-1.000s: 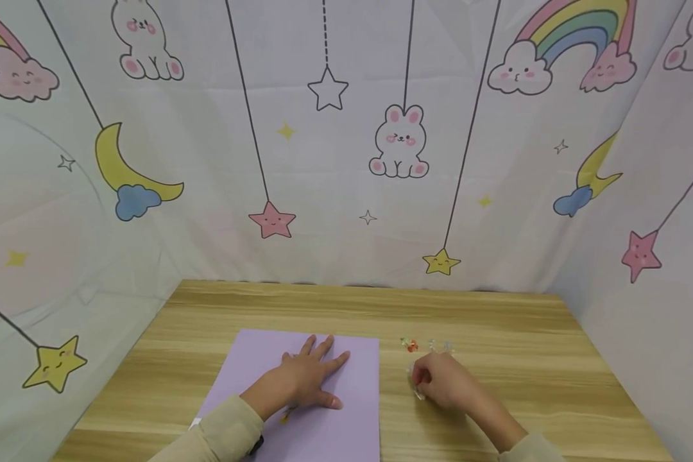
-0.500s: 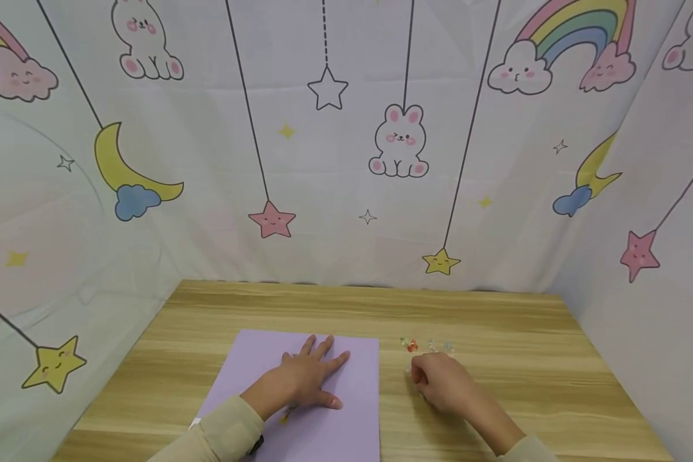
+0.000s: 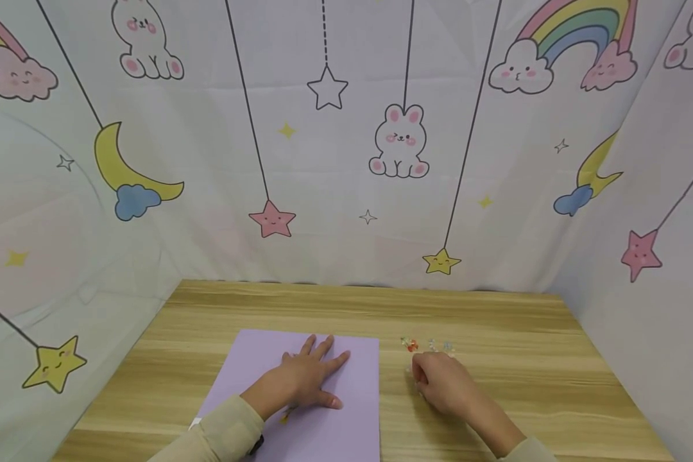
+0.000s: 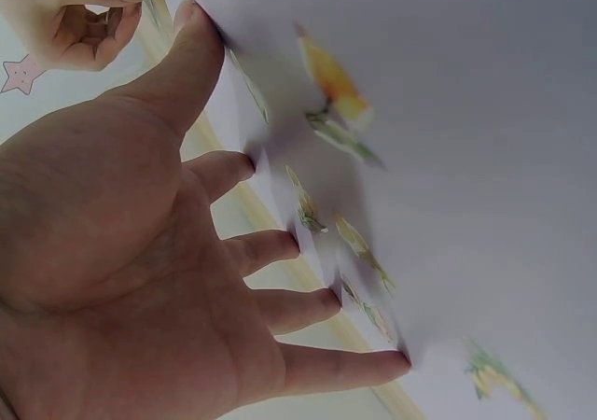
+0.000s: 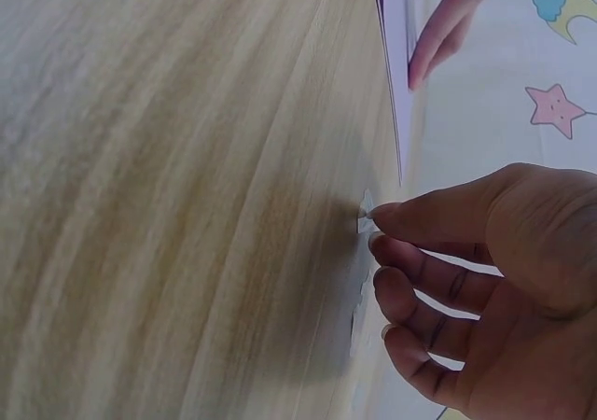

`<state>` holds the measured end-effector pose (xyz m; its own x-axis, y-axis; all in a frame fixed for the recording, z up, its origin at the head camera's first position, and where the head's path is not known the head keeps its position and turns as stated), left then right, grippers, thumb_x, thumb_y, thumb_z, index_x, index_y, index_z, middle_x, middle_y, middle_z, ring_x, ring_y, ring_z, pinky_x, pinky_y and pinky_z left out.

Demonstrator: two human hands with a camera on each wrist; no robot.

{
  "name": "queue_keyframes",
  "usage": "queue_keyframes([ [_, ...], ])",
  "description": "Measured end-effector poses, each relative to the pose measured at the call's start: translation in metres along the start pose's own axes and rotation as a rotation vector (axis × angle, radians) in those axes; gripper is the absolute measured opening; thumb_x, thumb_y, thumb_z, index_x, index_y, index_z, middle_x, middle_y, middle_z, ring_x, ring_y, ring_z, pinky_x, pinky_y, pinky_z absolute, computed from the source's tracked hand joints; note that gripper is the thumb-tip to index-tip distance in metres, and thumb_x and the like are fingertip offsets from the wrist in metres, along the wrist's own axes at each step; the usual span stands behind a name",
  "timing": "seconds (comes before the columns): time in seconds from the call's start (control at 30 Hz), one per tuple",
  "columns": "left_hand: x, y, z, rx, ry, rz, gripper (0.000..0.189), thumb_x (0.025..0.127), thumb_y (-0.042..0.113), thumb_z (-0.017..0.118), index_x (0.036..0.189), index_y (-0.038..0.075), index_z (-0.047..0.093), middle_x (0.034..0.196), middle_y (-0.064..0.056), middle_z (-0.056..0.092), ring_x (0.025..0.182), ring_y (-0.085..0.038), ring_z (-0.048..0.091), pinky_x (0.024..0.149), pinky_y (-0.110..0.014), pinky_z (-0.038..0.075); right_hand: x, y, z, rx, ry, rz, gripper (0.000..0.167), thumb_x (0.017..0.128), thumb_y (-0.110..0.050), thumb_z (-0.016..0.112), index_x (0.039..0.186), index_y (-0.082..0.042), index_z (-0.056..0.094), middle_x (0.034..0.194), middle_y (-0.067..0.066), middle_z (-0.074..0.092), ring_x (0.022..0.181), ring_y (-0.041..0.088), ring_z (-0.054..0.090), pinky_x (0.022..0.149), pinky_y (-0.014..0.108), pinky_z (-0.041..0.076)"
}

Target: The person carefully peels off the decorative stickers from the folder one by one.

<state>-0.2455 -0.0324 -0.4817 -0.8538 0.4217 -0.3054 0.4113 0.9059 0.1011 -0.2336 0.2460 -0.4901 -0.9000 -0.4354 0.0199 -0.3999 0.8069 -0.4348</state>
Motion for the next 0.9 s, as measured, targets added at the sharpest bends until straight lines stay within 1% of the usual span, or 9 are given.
queue_keyframes([
  [0.23,0.0004,-0.0001,0.0004,0.007,0.001,0.002,0.096,0.082,0.071,0.075,0.165,0.038,0.039,0.175,-0.008,0.024,0.159,-0.046,0.021,0.107,-0.079,0.037,-0.0010,-0.0009,0.0000,-0.032,0.003,-0.011,0.020,0.089,0.000,0.081,0.085,-0.017,0.069,0.078,-0.013,0.060,0.069,0.003,0.053,0.063,0.025,0.049],
  [0.4,0.0009,-0.0006,0.0018,-0.002,-0.003,0.001,0.096,0.081,0.070,0.076,0.165,0.037,0.040,0.175,-0.008,0.024,0.159,-0.046,0.021,0.107,-0.079,0.037,-0.0002,-0.0031,-0.0021,-0.066,0.015,0.005,0.019,0.090,-0.001,0.081,0.085,-0.018,0.072,0.080,-0.013,0.062,0.073,0.004,0.056,0.066,0.029,0.051],
  [0.63,0.0006,0.0001,0.0009,-0.002,-0.002,0.004,0.097,0.081,0.071,0.075,0.165,0.037,0.040,0.175,-0.009,0.025,0.159,-0.047,0.021,0.107,-0.079,0.037,-0.0001,-0.0025,-0.0037,-0.064,0.039,0.009,0.025,0.089,0.002,0.079,0.083,-0.020,0.068,0.078,-0.013,0.060,0.072,0.003,0.054,0.064,0.029,0.048],
  [0.77,0.0002,0.0000,0.0005,-0.002,-0.003,0.000,0.096,0.081,0.070,0.076,0.164,0.037,0.040,0.175,-0.009,0.025,0.158,-0.047,0.021,0.107,-0.079,0.037,-0.0010,-0.0009,-0.0038,-0.061,0.060,0.011,0.027,0.087,0.001,0.081,0.081,-0.020,0.065,0.077,-0.013,0.056,0.070,0.003,0.051,0.063,0.027,0.046],
  [0.9,0.0002,0.0004,0.0001,0.001,-0.005,-0.002,0.095,0.082,0.069,0.076,0.164,0.037,0.041,0.175,-0.009,0.025,0.158,-0.046,0.021,0.106,-0.079,0.037,-0.0020,0.0004,-0.0037,-0.055,0.063,0.010,0.031,0.086,-0.002,0.084,0.079,-0.020,0.061,0.076,-0.013,0.053,0.068,0.004,0.048,0.061,0.025,0.043],
])
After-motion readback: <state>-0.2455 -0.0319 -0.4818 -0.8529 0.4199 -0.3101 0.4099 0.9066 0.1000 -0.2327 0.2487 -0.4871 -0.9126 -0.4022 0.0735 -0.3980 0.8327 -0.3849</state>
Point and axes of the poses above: each hand's wrist, its own x-axis towards the middle knuckle, its own z-axis out of the palm, y = z × x, the point moved 3 cm from there along x, towards the middle knuckle
